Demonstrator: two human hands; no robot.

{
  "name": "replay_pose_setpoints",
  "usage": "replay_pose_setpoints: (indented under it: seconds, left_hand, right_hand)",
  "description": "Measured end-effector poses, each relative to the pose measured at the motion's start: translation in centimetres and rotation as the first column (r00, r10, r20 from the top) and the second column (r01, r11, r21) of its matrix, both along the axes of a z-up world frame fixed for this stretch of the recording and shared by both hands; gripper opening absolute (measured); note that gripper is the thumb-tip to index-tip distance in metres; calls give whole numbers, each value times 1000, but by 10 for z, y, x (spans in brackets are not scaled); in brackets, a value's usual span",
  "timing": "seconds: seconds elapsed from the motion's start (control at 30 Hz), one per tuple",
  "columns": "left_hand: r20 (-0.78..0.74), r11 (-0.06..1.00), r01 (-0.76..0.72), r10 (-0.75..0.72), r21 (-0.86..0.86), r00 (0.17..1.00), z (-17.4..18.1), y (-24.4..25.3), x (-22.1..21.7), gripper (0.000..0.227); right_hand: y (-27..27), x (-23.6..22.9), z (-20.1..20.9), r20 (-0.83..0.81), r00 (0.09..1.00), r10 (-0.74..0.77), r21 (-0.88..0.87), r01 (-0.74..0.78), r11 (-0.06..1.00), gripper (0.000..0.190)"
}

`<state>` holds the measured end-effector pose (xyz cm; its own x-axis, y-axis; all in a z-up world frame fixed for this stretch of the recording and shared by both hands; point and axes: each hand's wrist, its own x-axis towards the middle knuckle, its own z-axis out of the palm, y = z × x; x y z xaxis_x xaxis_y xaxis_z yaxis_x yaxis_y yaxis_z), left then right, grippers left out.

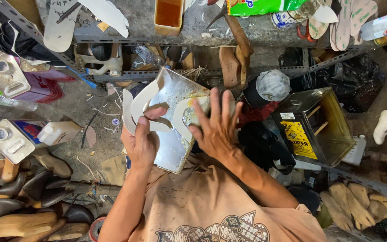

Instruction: The person repeatedly rubs a white curved shoe part against a metal block to smooth its surface. They hold the part in one hand and use the other hand to apply pressure while moving it back and forth across the block.

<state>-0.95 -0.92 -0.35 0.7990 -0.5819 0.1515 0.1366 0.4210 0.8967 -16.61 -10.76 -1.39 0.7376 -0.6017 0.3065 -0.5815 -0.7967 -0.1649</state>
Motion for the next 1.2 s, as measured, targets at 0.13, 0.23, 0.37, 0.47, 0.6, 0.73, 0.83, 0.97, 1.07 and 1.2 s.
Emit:
replay_pose_setpoints:
  seconds: [0.13, 0.23, 0.37, 0.47, 0.6, 0.73, 0.83, 0.97, 1.07, 1.2]
  left_hand:
    - [61, 999, -27, 25, 32, 998, -6, 1, 3, 29]
    - [6, 999, -33, 33, -14, 999, -14, 3, 2, 25]
    - [-7, 1000, -29, 29, -7, 1000, -5, 1, 2, 28]
    - [-21, 1000, -29, 29, -6, 999, -3, 2, 4, 30]
    - [-16, 1000, -24, 25, 20, 1000, 29, 3, 5, 36]
    - [-38, 999, -39, 39, -14, 999, 16, 2, 1, 32]
    - [-39, 1000, -17, 16, -23, 999, 12, 0, 1, 30]
    - [-1, 999, -34, 34, 6, 999, 3, 3, 6, 33]
    - [-14, 999, -54, 54, 4, 998, 0, 3, 6, 31]
    - [-33, 999, -33, 34, 16, 999, 4, 4, 3, 34]
  right_hand:
    - [-2, -4, 5, 47, 993, 106, 79, -109, 991, 68]
    - [-13, -4, 0, -27, 999, 32, -58, -33, 998, 68]
    - [-16, 6, 0, -8, 994, 112, 9, -112, 994, 71]
    - [-20, -2, -6, 22, 954, 299, 52, -300, 952, 68]
    - [-51, -32, -1, 3, 854, 520, -2, -520, 854, 66]
    - [-61, -9, 12, -32, 931, 363, -104, -364, 925, 60]
    - [-61, 10, 4, -81, 926, 368, -71, -373, 925, 75]
    - [-63, 16, 2, -148, 780, 608, -23, -617, 787, 73]
    - [-71, 4, 0, -174, 711, 682, -67, -699, 712, 70]
    - [-72, -22, 5, -138, 679, 721, -181, -733, 656, 65]
